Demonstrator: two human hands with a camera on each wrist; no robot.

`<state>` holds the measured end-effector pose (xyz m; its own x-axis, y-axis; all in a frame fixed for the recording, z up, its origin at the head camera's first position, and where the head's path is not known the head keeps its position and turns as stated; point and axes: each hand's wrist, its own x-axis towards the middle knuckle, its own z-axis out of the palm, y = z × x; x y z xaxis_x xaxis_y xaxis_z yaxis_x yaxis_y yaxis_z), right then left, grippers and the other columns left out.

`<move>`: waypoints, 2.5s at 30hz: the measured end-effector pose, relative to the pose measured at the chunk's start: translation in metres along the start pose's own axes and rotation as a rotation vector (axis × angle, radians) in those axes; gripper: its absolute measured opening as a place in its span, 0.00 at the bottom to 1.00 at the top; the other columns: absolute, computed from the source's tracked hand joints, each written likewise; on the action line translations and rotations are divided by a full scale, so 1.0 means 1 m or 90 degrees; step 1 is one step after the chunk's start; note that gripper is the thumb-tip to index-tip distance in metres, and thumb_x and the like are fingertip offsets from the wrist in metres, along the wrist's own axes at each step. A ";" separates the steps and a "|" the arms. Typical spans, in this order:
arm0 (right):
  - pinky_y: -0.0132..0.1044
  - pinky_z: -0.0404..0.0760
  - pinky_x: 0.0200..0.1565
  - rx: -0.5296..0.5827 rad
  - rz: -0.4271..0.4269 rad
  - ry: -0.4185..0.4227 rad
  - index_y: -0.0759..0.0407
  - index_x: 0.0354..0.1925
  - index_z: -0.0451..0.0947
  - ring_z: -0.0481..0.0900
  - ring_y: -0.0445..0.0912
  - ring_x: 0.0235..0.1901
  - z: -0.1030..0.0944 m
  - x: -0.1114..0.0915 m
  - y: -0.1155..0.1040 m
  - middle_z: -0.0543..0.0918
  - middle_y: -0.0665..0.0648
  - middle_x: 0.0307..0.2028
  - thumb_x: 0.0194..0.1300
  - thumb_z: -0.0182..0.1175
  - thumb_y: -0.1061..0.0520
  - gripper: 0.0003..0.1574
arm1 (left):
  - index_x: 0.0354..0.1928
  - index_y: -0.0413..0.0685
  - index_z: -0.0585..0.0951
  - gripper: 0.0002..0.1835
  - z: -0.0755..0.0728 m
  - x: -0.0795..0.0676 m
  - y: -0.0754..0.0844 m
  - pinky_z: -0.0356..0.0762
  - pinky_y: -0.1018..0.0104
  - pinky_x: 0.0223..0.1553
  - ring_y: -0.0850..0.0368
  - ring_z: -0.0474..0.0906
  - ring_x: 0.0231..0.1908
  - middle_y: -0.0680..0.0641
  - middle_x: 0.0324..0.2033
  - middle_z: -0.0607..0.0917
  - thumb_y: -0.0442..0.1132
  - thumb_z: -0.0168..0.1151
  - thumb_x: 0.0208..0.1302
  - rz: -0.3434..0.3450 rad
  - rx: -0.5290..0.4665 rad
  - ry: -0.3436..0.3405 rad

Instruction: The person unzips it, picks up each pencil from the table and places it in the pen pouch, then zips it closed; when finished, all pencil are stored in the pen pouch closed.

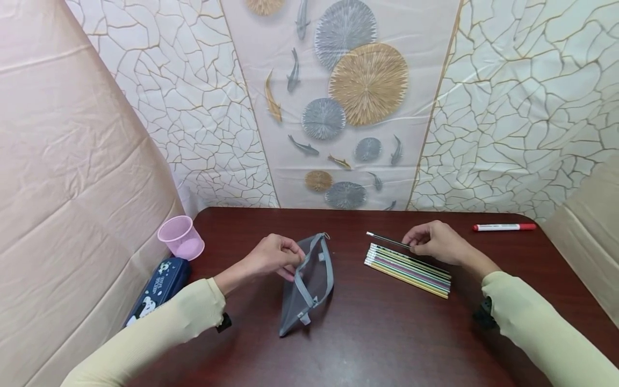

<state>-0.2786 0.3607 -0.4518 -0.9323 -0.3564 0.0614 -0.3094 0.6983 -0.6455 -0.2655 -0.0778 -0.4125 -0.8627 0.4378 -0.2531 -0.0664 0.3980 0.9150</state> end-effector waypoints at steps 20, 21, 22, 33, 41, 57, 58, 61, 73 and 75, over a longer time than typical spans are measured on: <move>0.33 0.87 0.41 0.252 0.143 -0.090 0.68 0.55 0.86 0.82 0.41 0.41 0.067 0.000 -0.103 0.90 0.59 0.48 0.67 0.67 0.60 0.20 | 0.40 0.37 0.88 0.05 0.007 0.003 0.001 0.94 0.55 0.32 0.54 0.91 0.28 0.28 0.42 0.91 0.33 0.68 0.69 0.001 -0.012 0.011; 0.35 0.88 0.42 0.279 0.165 -0.101 0.69 0.55 0.85 0.82 0.41 0.40 0.073 0.001 -0.107 0.89 0.57 0.45 0.67 0.67 0.60 0.21 | 0.40 0.37 0.88 0.05 0.008 0.003 0.001 0.94 0.56 0.32 0.54 0.90 0.28 0.28 0.42 0.90 0.33 0.68 0.68 0.002 -0.013 0.012; 0.37 0.90 0.43 0.307 0.184 -0.110 0.71 0.56 0.84 0.83 0.42 0.39 0.078 0.002 -0.109 0.89 0.56 0.42 0.68 0.66 0.60 0.22 | 0.40 0.37 0.88 0.05 0.008 0.003 0.001 0.94 0.56 0.31 0.54 0.90 0.28 0.27 0.42 0.90 0.33 0.68 0.68 0.004 -0.014 0.011; 0.38 0.91 0.48 0.536 0.251 -0.130 0.78 0.61 0.77 0.88 0.45 0.41 0.115 0.016 -0.140 0.91 0.53 0.38 0.73 0.61 0.61 0.25 | 0.39 0.39 0.88 0.04 0.014 0.002 0.002 0.93 0.56 0.28 0.55 0.90 0.28 0.42 0.30 0.91 0.33 0.69 0.68 0.024 0.017 0.004; 0.36 0.92 0.46 0.609 0.274 -0.109 0.77 0.59 0.77 0.87 0.45 0.39 0.132 0.020 -0.150 0.89 0.53 0.36 0.73 0.60 0.63 0.21 | 0.40 0.37 0.88 0.05 0.018 0.003 0.002 0.93 0.56 0.29 0.56 0.89 0.28 0.45 0.30 0.90 0.32 0.69 0.67 0.028 0.021 -0.014; 0.32 0.91 0.43 0.661 0.290 -0.085 0.75 0.56 0.77 0.86 0.42 0.35 0.137 0.026 -0.159 0.88 0.52 0.32 0.72 0.61 0.65 0.18 | 0.41 0.36 0.87 0.05 0.018 0.005 0.005 0.94 0.46 0.39 0.53 0.91 0.30 0.40 0.32 0.91 0.31 0.68 0.69 0.026 0.047 -0.033; 0.33 0.92 0.43 0.653 0.289 -0.087 0.75 0.57 0.76 0.87 0.42 0.36 0.137 0.026 -0.160 0.88 0.52 0.33 0.72 0.61 0.65 0.19 | 0.41 0.36 0.87 0.05 0.018 0.005 0.005 0.94 0.46 0.39 0.53 0.91 0.30 0.40 0.33 0.91 0.31 0.68 0.69 0.026 0.048 -0.034; 0.35 0.93 0.46 0.632 0.278 -0.093 0.77 0.60 0.75 0.88 0.43 0.37 0.139 0.026 -0.162 0.90 0.54 0.36 0.72 0.62 0.64 0.24 | 0.41 0.36 0.87 0.04 0.019 0.005 0.006 0.94 0.46 0.39 0.52 0.91 0.30 0.39 0.33 0.91 0.31 0.67 0.69 0.025 0.048 -0.035; 0.44 0.94 0.51 0.564 0.185 -0.168 0.78 0.62 0.75 0.88 0.47 0.43 0.126 0.018 -0.150 0.89 0.61 0.48 0.73 0.65 0.60 0.27 | 0.40 0.37 0.87 0.04 0.019 0.003 0.002 0.94 0.46 0.39 0.51 0.91 0.27 0.42 0.31 0.91 0.31 0.66 0.69 0.031 0.068 -0.016; 0.44 0.93 0.52 0.547 0.159 -0.185 0.78 0.64 0.74 0.88 0.48 0.45 0.118 0.014 -0.144 0.88 0.63 0.49 0.74 0.65 0.58 0.30 | 0.39 0.38 0.87 0.03 0.019 0.003 0.001 0.94 0.46 0.39 0.51 0.91 0.27 0.43 0.31 0.90 0.31 0.66 0.69 0.029 0.061 -0.015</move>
<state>-0.2246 0.1818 -0.4477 -0.8339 -0.4803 -0.2721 0.2450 0.1196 -0.9621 -0.2589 -0.0608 -0.4180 -0.8517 0.4754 -0.2206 0.0215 0.4522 0.8917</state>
